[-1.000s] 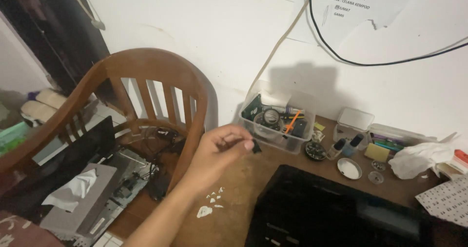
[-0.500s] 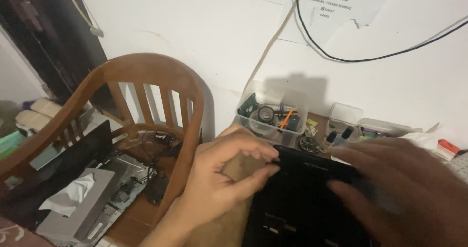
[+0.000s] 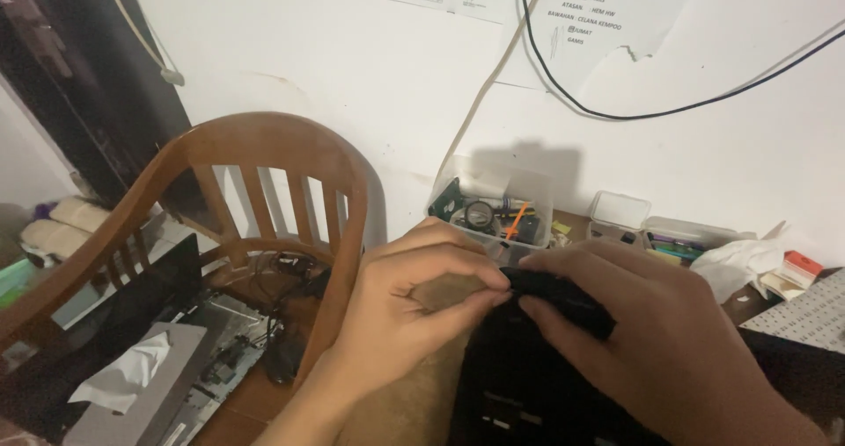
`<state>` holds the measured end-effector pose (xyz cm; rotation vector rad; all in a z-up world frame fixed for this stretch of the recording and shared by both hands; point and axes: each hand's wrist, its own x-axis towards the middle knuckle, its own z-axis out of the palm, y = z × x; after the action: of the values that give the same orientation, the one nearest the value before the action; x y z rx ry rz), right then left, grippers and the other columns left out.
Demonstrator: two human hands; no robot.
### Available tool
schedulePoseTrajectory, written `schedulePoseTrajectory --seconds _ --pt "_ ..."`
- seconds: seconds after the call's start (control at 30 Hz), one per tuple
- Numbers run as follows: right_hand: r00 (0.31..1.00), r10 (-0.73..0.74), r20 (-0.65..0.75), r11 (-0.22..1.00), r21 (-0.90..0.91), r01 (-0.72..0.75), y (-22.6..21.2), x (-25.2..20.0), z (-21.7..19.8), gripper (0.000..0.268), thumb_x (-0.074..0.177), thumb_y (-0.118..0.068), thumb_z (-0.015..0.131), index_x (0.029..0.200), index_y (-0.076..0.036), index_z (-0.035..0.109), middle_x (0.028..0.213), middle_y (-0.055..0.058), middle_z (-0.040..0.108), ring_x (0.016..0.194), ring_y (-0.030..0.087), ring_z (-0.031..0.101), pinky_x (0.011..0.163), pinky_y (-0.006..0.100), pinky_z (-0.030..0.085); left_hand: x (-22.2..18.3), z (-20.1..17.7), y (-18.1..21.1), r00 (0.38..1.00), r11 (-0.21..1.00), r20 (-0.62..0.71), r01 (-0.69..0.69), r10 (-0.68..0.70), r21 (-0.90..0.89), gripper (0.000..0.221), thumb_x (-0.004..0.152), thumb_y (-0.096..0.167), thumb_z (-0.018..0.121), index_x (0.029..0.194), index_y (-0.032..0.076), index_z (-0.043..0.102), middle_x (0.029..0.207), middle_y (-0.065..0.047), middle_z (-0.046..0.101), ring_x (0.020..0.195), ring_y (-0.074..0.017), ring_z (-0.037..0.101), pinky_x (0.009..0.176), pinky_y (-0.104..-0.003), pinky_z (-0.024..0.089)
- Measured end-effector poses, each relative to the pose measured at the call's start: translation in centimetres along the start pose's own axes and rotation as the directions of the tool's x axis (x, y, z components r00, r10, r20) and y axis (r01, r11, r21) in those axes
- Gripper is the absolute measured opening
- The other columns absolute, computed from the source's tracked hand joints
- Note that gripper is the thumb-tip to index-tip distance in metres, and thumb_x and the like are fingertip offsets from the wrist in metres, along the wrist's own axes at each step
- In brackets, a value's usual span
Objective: Assembling a laptop screen by aligning it with the bezel and snapping the components together on a repair bench.
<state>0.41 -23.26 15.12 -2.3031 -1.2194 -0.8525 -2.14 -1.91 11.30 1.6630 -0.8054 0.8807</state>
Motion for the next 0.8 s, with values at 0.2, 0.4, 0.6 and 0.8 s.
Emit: schedulePoseTrajectory --seconds 0.2,0.4,0.6,0.8 --pt "0.998 0.044 -0.035 0.998 -0.034 -0.045 -0.4 -0.1 0.2 0.02 0.082 -0.028 0.08 0.1 -0.02 0.075 0.088 -0.004 0.078 0.077 0.017 0.074 0.071 0.031 0.054 0.4 0.0 0.2 1.0 1.0 0.001 0.003 -0.003 0.007 0.007 0.09 0.003 0.077 0.093 0.008 0.074 0.094 -0.006 0.075 0.094 -0.0186 0.074 0.09 -0.029 0.059" --pt "0.993 0.017 -0.113 0.996 -0.082 -0.027 -0.7 0.0 0.5 0.012 0.084 -0.025 0.079 0.095 -0.019 0.077 0.087 -0.006 0.078 0.078 0.014 0.074 0.069 0.03 0.055 0.3 0.0 0.4 0.999 0.999 -0.016 0.047 -0.047 -0.018 0.009 0.089 0.003 0.079 0.093 0.009 0.075 0.095 -0.006 0.076 0.093 -0.0168 0.074 0.089 -0.028 0.061" --pt "0.988 0.01 -0.152 0.991 -0.131 -0.031 -0.4 -0.1 0.8 0.016 0.083 -0.028 0.082 0.096 -0.021 0.077 0.091 -0.005 0.077 0.079 0.013 0.073 0.069 0.028 0.055 0.7 0.2 0.5 0.991 0.989 -0.008 0.136 -0.136 -0.067 0.011 0.086 0.002 0.08 0.091 0.01 0.076 0.094 -0.005 0.076 0.092 -0.015 0.074 0.089 -0.026 0.06" --pt "0.98 0.084 -0.182 0.983 -0.145 -0.112 -0.8 0.0 1.3 0.016 0.082 -0.037 0.083 0.091 -0.025 0.077 0.083 -0.006 0.076 0.073 0.015 0.073 0.061 0.033 0.053 1.0 0.2 0.3 0.973 0.962 0.006 0.229 -0.231 -0.148 0.013 0.083 0.002 0.082 0.092 0.01 0.077 0.094 -0.006 0.078 0.092 -0.0142 0.074 0.087 -0.025 0.061"
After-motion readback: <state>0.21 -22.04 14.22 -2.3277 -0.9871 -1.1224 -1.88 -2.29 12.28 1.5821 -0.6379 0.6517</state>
